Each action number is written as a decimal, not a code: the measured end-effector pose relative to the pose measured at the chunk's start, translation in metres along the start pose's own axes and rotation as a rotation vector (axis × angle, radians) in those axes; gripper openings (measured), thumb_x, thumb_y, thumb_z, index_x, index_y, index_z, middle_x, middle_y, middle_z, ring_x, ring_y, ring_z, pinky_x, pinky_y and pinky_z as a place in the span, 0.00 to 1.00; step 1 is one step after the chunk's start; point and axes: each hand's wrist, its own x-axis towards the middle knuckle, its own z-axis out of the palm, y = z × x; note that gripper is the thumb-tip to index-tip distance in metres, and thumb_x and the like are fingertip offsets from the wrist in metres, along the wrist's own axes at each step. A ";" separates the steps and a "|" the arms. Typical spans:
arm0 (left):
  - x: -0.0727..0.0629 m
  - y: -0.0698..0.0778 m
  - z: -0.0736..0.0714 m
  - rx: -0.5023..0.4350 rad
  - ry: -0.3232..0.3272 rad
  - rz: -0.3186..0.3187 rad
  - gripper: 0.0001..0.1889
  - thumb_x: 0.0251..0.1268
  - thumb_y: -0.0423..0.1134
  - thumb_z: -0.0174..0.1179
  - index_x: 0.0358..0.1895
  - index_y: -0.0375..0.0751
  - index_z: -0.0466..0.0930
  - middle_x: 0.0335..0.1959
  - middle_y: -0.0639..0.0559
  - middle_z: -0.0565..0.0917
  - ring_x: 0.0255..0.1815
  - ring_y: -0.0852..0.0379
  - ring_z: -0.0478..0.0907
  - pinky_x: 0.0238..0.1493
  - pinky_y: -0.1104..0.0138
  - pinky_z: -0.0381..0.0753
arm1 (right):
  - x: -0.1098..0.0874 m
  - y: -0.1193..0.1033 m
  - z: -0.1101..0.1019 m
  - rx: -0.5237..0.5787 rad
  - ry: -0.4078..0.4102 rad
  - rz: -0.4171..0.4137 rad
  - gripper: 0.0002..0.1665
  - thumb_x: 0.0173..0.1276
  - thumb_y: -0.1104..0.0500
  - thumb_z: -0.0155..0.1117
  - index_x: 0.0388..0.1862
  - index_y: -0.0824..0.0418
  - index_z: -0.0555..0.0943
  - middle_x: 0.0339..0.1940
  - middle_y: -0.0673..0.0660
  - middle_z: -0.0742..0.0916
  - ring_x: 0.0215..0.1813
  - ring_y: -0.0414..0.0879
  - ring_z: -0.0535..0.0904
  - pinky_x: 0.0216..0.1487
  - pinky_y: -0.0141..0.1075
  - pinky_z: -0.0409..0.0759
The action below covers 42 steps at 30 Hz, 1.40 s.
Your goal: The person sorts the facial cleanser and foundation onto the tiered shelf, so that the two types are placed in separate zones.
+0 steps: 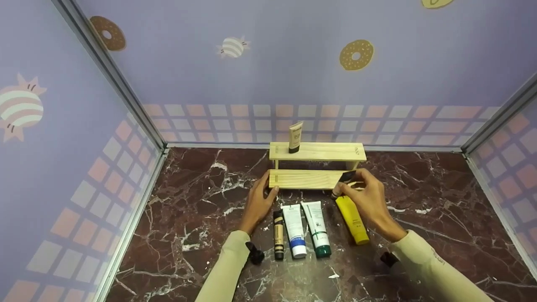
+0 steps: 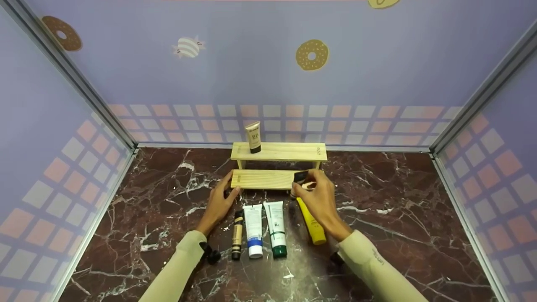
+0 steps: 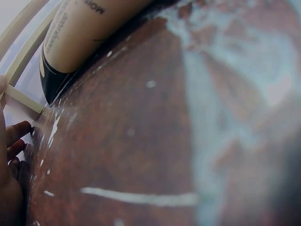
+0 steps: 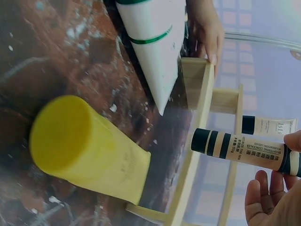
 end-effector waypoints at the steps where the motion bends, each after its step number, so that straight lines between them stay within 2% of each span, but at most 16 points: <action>1: 0.000 0.000 0.000 0.002 0.001 0.002 0.37 0.84 0.50 0.63 0.87 0.40 0.65 0.76 0.34 0.77 0.76 0.34 0.75 0.75 0.38 0.73 | 0.003 -0.001 0.000 -0.001 0.003 -0.008 0.13 0.69 0.64 0.81 0.48 0.64 0.86 0.44 0.59 0.92 0.44 0.56 0.89 0.45 0.28 0.87; 6: 0.000 0.000 0.000 0.004 0.001 0.001 0.37 0.84 0.51 0.62 0.87 0.40 0.65 0.76 0.34 0.77 0.76 0.33 0.75 0.75 0.37 0.73 | 0.015 -0.007 -0.002 -0.002 0.018 -0.034 0.12 0.69 0.66 0.79 0.48 0.66 0.86 0.44 0.61 0.92 0.44 0.55 0.89 0.45 0.27 0.86; 10: 0.000 0.000 0.000 0.012 -0.005 -0.015 0.37 0.84 0.52 0.62 0.87 0.41 0.65 0.77 0.35 0.76 0.77 0.34 0.74 0.77 0.37 0.72 | 0.023 -0.010 -0.003 -0.014 0.021 -0.036 0.14 0.69 0.64 0.80 0.48 0.65 0.85 0.43 0.60 0.93 0.42 0.54 0.89 0.32 0.30 0.86; 12: -0.001 -0.001 0.001 0.013 -0.007 -0.019 0.38 0.83 0.52 0.62 0.87 0.41 0.64 0.77 0.35 0.76 0.77 0.34 0.74 0.77 0.37 0.71 | 0.027 -0.011 -0.004 -0.024 0.026 -0.043 0.14 0.69 0.63 0.81 0.48 0.65 0.86 0.42 0.60 0.92 0.42 0.52 0.89 0.30 0.31 0.85; 13: -0.001 -0.001 0.001 0.014 -0.008 -0.020 0.38 0.83 0.52 0.63 0.87 0.41 0.64 0.77 0.35 0.76 0.77 0.34 0.74 0.77 0.37 0.71 | 0.029 -0.012 -0.004 -0.029 0.031 -0.044 0.14 0.69 0.63 0.81 0.48 0.64 0.86 0.42 0.59 0.92 0.41 0.51 0.88 0.30 0.31 0.85; 17: 0.000 -0.002 0.001 0.004 -0.008 -0.016 0.38 0.83 0.51 0.63 0.87 0.39 0.64 0.78 0.34 0.76 0.78 0.34 0.73 0.78 0.37 0.71 | 0.037 -0.016 -0.005 -0.049 0.049 -0.050 0.14 0.68 0.62 0.81 0.48 0.63 0.86 0.40 0.57 0.92 0.43 0.48 0.88 0.45 0.29 0.82; 19: 0.000 -0.001 0.001 0.001 -0.008 -0.013 0.38 0.84 0.51 0.63 0.87 0.39 0.64 0.78 0.34 0.75 0.78 0.34 0.73 0.78 0.38 0.70 | 0.041 -0.019 -0.006 -0.055 0.055 -0.047 0.14 0.69 0.61 0.81 0.48 0.63 0.86 0.40 0.57 0.92 0.43 0.48 0.87 0.47 0.28 0.80; 30: -0.001 -0.001 0.000 0.008 0.000 -0.001 0.37 0.84 0.53 0.62 0.87 0.39 0.65 0.77 0.34 0.76 0.77 0.34 0.74 0.75 0.36 0.73 | 0.065 -0.028 -0.009 0.010 0.040 -0.016 0.15 0.70 0.62 0.79 0.51 0.65 0.86 0.44 0.59 0.92 0.43 0.57 0.91 0.39 0.29 0.84; 35: 0.000 0.000 -0.001 0.010 -0.002 -0.012 0.38 0.84 0.53 0.62 0.87 0.41 0.64 0.77 0.35 0.76 0.76 0.34 0.74 0.74 0.36 0.73 | 0.075 -0.031 -0.008 -0.026 0.050 -0.025 0.15 0.70 0.63 0.78 0.51 0.67 0.85 0.45 0.61 0.92 0.45 0.54 0.88 0.41 0.27 0.83; 42: 0.000 0.000 0.001 0.016 0.003 0.002 0.37 0.84 0.50 0.63 0.87 0.39 0.65 0.76 0.33 0.77 0.76 0.33 0.74 0.75 0.36 0.72 | 0.087 -0.034 -0.004 -0.012 0.042 -0.021 0.16 0.71 0.62 0.77 0.52 0.69 0.84 0.46 0.62 0.92 0.48 0.56 0.89 0.47 0.29 0.84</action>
